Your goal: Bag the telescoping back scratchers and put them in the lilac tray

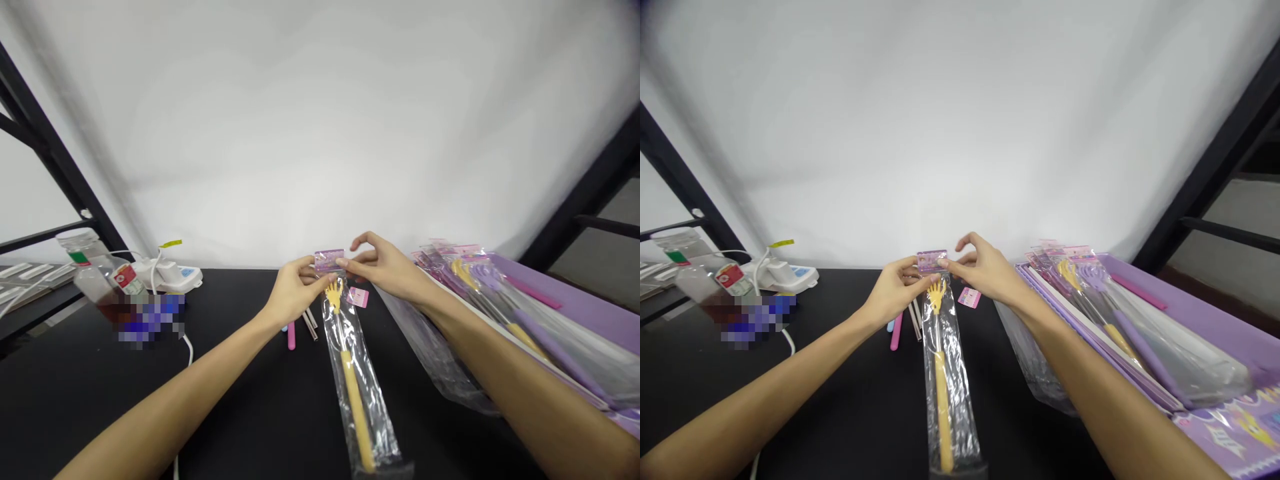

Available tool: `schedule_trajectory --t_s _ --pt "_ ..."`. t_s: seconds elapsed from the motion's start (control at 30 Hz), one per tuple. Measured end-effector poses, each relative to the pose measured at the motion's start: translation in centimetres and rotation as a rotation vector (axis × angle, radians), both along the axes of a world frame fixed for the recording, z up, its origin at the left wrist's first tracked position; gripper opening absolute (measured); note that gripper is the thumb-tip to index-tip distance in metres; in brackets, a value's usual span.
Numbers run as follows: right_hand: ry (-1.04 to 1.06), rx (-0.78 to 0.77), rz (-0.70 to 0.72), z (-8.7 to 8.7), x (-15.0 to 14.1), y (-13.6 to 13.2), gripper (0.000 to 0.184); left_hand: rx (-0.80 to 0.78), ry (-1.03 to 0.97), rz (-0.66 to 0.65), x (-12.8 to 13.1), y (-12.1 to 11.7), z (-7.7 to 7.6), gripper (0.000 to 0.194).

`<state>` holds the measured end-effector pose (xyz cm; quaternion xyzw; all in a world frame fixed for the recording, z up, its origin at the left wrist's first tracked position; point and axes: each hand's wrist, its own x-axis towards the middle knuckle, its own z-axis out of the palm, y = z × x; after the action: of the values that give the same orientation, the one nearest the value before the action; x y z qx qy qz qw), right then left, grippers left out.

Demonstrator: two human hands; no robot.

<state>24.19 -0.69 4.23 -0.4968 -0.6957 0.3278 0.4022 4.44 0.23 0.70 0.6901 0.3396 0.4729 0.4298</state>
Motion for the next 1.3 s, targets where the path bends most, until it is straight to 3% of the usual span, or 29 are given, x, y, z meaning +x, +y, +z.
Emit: schedule_trajectory --t_s 0.1,0.17,0.23,0.33,0.43,0.53,0.63,0.7,0.83,1.0,1.17,1.3 --pt "0.036 -0.283 0.071 -0.3 0.4 -2.1 0.046 0.073 -0.062 0.209 0.2 0.5 0.6 0.026" --pt "0.024 -0.319 0.127 -0.3 1.0 -3.5 0.04 0.101 -0.111 0.313 0.7 1.1 1.1 0.022" --pt "-0.011 -0.255 0.096 -0.1 1.8 -4.6 0.034 0.098 -0.144 0.329 1.6 1.6 1.7 0.019" --pt "-0.103 -0.12 -0.028 0.8 3.9 -5.5 0.028 0.057 -0.193 0.268 4.0 1.9 2.4 0.02" --pt "-0.159 -0.028 -0.136 2.2 7.1 -6.4 0.026 -0.058 -0.246 0.112 6.9 1.8 2.5 0.036" --pt "-0.179 0.082 -0.399 3.4 11.1 -7.5 0.027 -0.13 -0.088 -0.019 9.8 1.0 2.1 0.048" --pt "-0.222 0.19 -0.68 3.7 14.7 -8.1 0.028 0.062 0.195 -0.127 12.2 -0.4 1.7 0.038" --pt "-0.298 0.204 -0.764 3.0 16.4 -8.0 0.025 0.214 0.294 -0.201 13.7 -1.4 1.5 0.032" --pt "-0.466 0.068 -0.752 0.2 17.8 -7.7 0.02 0.348 0.348 -0.297 15.9 -2.7 1.0 0.031" --pt "-0.651 0.063 -0.743 -2.2 17.7 -8.5 0.019 0.388 0.409 -0.322 16.7 -2.8 0.2 0.031" --pt "-0.647 0.118 -0.648 -0.6 18.5 -8.9 0.023 0.397 0.429 -0.324 16.4 -2.6 -0.1 0.031" --pt "-0.59 0.184 -0.707 2.0 17.5 -8.7 0.022 0.401 0.438 -0.314 16.1 -2.3 -0.3 0.03"
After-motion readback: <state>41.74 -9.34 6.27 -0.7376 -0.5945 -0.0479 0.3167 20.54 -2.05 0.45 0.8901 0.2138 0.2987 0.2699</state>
